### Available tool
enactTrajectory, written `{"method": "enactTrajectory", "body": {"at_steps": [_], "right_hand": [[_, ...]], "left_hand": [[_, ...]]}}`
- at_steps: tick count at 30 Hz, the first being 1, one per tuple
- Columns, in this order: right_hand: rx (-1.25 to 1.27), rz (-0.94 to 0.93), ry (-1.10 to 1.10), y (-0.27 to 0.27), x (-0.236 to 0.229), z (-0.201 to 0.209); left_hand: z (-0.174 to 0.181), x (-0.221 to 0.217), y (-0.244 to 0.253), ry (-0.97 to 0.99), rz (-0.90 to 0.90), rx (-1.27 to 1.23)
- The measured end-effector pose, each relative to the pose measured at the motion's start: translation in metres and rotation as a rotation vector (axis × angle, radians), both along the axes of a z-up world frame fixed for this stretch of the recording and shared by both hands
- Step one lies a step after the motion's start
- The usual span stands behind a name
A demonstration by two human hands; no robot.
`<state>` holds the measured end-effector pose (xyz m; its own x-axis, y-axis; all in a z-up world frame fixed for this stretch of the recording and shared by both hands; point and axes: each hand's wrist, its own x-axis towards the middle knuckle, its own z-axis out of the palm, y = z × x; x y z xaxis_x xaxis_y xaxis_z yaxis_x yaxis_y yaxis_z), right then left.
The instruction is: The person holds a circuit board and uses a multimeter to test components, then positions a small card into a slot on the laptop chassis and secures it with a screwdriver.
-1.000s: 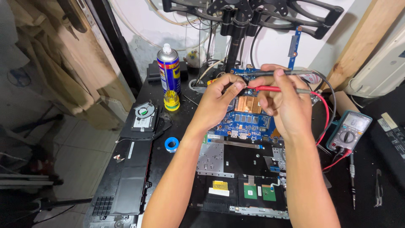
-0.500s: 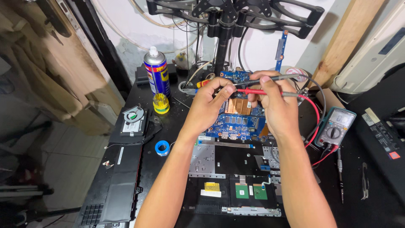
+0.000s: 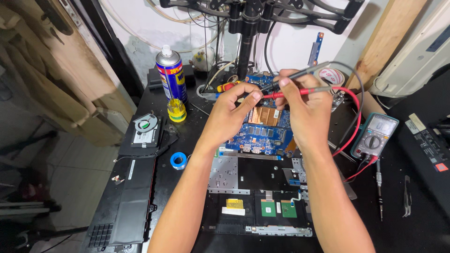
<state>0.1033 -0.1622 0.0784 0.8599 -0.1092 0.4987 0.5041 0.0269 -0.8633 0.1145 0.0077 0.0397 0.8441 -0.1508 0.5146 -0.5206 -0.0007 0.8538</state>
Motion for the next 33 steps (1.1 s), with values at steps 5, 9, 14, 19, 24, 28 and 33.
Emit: {"method": "enactTrajectory", "body": {"at_steps": [5, 9, 14, 19, 24, 28, 33], "right_hand": [[-0.140, 0.067, -0.003, -0.009, 0.000, 0.002], [-0.077, 0.034, -0.028, -0.025, 0.007, -0.002], [0.297, 0.106, -0.216, -0.056, 0.015, 0.000], [0.470, 0.218, -0.108, -0.051, 0.013, 0.003], [0.467, 0.262, -0.047, -0.045, 0.010, 0.002], [0.441, 0.231, -0.093, -0.049, 0.017, -0.007], [0.402, 0.230, -0.099, -0.045, 0.017, -0.015]], "left_hand": [[-0.003, 0.004, 0.004, -0.003, -0.028, -0.054], [-0.006, 0.007, 0.006, -0.027, -0.004, -0.101], [0.001, 0.003, 0.019, 0.146, -0.256, -0.431], [0.011, -0.002, 0.015, 0.070, -0.319, -0.600], [0.002, 0.005, 0.011, 0.031, -0.330, -0.739], [-0.012, 0.015, 0.011, 0.201, -0.401, -0.833], [-0.007, 0.010, 0.008, 0.288, -0.387, -0.898]]}}
